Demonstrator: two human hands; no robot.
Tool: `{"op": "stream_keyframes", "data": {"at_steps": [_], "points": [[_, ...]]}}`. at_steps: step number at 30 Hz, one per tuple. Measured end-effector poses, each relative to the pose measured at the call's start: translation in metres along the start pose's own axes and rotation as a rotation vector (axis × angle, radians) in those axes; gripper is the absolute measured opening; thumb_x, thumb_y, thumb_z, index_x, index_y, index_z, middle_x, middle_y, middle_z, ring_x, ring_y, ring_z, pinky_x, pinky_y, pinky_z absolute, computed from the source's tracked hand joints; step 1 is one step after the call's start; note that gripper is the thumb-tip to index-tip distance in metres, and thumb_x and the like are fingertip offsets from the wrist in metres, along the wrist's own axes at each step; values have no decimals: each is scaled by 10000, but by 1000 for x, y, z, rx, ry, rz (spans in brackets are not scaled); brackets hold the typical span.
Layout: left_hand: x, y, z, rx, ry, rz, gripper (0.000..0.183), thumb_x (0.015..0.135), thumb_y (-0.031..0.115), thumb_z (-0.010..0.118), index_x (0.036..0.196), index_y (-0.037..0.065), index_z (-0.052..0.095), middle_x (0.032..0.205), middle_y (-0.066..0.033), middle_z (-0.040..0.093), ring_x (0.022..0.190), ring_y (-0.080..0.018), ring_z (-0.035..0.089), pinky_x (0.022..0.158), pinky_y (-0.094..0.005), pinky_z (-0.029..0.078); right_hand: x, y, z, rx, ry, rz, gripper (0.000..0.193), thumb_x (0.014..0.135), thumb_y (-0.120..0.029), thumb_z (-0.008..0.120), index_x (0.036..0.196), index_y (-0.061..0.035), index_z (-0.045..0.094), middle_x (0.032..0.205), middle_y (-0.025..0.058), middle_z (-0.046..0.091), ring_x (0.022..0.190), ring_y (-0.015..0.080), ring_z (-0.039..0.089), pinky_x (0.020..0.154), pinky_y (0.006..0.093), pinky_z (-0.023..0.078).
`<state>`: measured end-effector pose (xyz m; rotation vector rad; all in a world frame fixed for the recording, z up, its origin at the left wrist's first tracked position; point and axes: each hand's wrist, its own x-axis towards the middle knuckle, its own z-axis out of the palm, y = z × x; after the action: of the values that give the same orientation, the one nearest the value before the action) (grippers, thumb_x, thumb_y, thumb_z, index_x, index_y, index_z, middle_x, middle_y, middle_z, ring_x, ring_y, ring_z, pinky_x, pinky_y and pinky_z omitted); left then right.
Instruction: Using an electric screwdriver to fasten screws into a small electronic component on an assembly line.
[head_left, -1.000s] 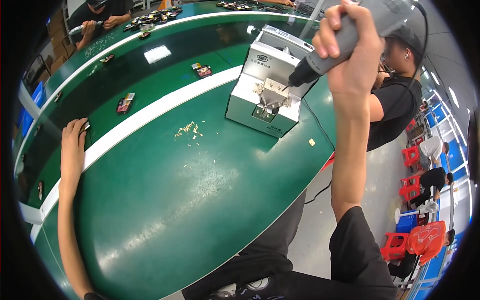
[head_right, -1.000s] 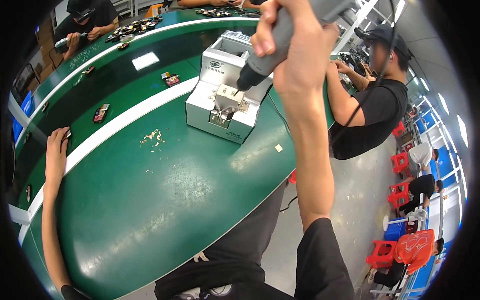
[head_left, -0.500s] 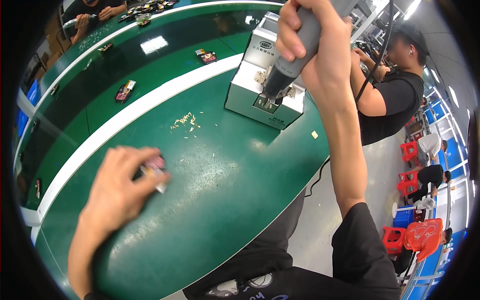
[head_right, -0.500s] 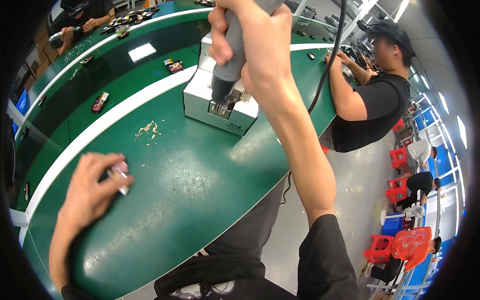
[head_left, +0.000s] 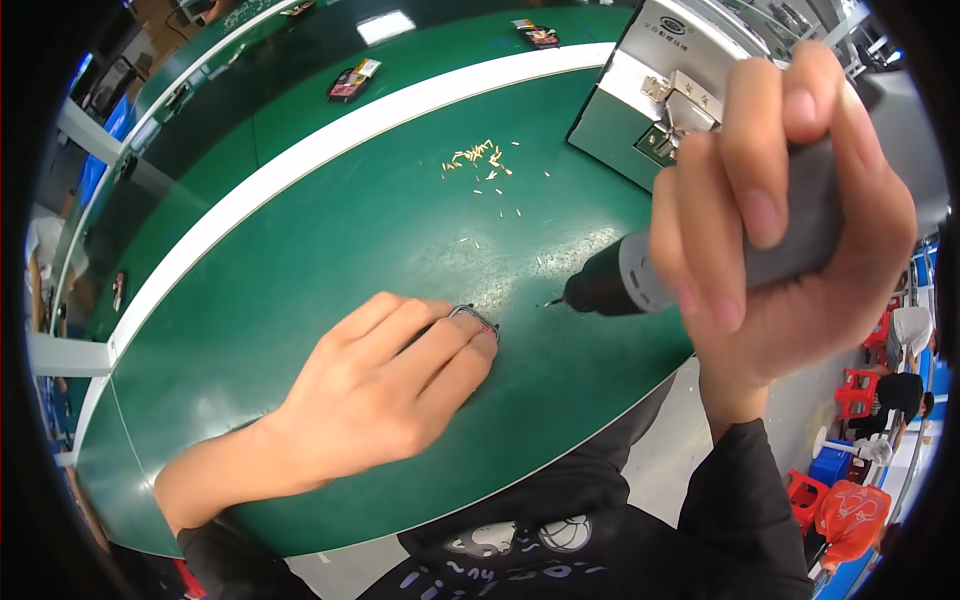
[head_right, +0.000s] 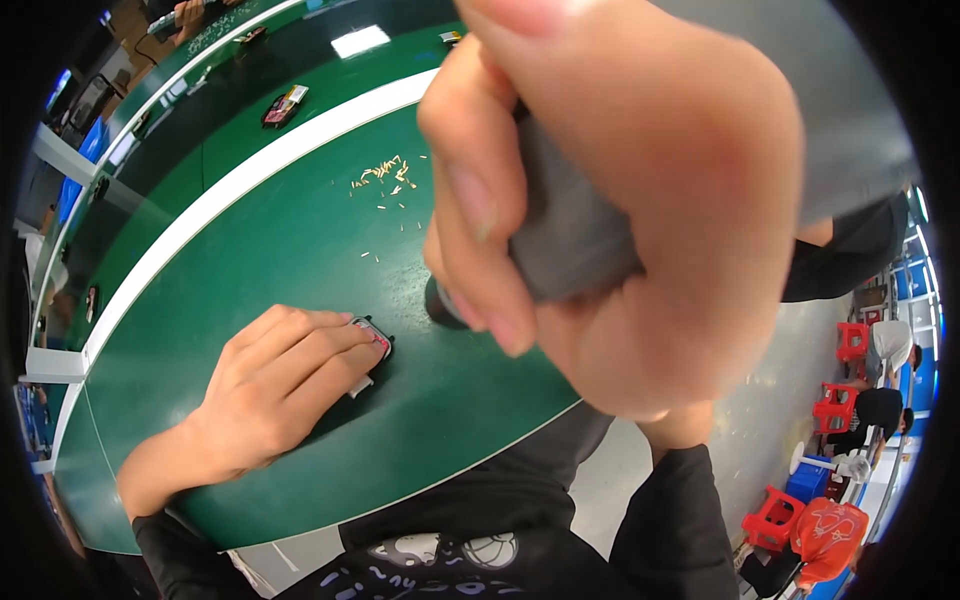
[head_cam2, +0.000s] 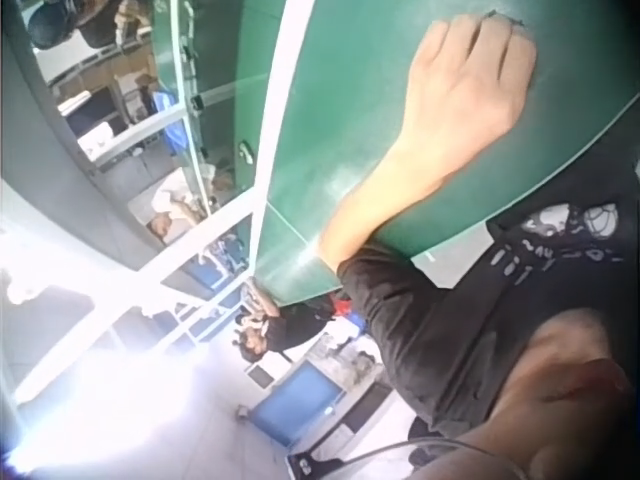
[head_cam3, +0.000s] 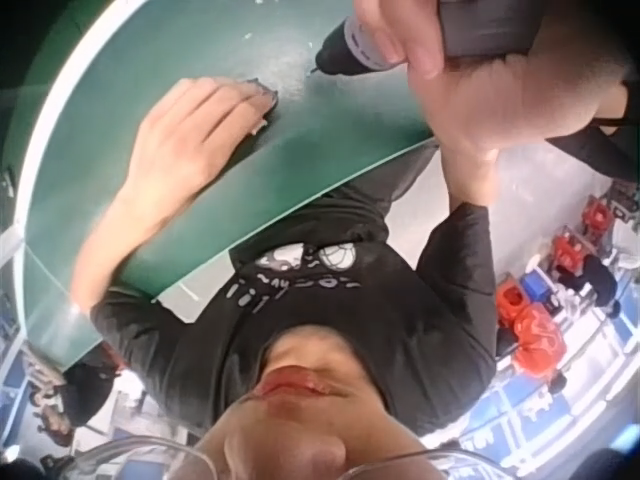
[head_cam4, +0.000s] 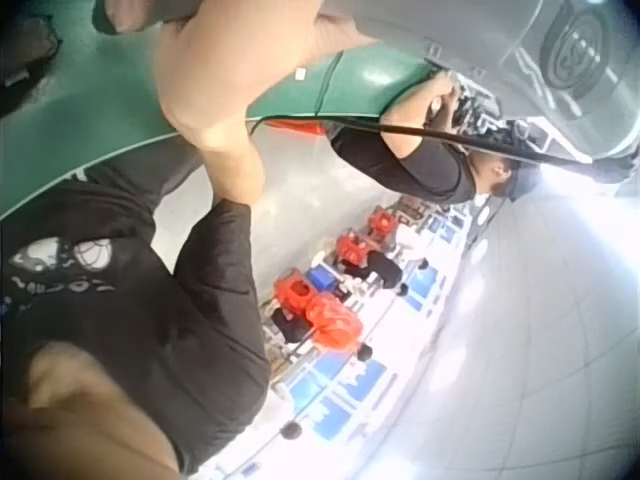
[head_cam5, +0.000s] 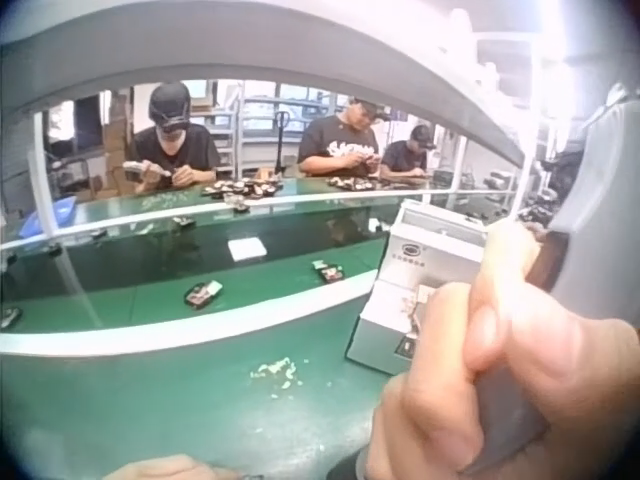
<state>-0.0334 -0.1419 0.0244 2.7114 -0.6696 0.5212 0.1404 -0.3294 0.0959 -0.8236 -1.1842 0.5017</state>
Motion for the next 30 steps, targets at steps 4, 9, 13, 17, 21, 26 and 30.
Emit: {"op": "stream_keyframes", "data": {"at_steps": [4,9,13,17,21,26,30], "points": [[-12,-5,20,201,194,143,134,717,17,759,833,-8,698,897,-101,661,840,-237,676,620,-301,502,-5,8,7,138,-63,-10,314,1096,-278,267,1131,-35,464,850,99,507,390,184,450,423,358,459],[-21,-10,26,283,294,220,103,703,11,766,776,4,693,833,-89,644,793,-234,675,580,-290,480,-12,13,17,130,-54,13,279,1093,-272,274,1146,-47,429,886,112,520,438,214,496,461,382,479],[-19,-7,21,222,275,177,196,666,24,792,843,-44,744,880,-121,722,790,-267,708,526,-284,462,-16,17,19,163,-72,16,255,1095,-276,287,1158,-57,403,896,125,518,466,231,511,474,391,476],[-19,-10,23,196,295,150,161,670,18,796,812,-34,742,847,-115,724,779,-259,705,507,-284,442,-18,28,17,181,-75,21,272,1109,-302,280,1169,-61,391,910,136,517,491,233,520,500,388,469],[-18,-15,28,176,337,161,106,668,11,779,714,18,684,835,-90,691,771,-238,682,525,-281,424,-16,22,14,190,-127,66,299,1119,-320,260,1179,-58,391,944,136,518,523,232,535,559,390,484],[-19,-16,30,173,364,172,164,650,-8,788,661,13,626,819,-92,672,714,-226,633,518,-292,424,-15,26,15,213,-142,79,315,1120,-323,241,1190,-57,393,956,135,517,530,234,538,582,398,486],[-16,-15,30,171,359,179,187,653,-4,784,644,13,598,803,-91,649,689,-216,595,524,-293,427,-16,23,16,187,-129,139,304,1121,-298,219,1200,-70,404,945,134,520,523,225,532,573,394,477]]}}
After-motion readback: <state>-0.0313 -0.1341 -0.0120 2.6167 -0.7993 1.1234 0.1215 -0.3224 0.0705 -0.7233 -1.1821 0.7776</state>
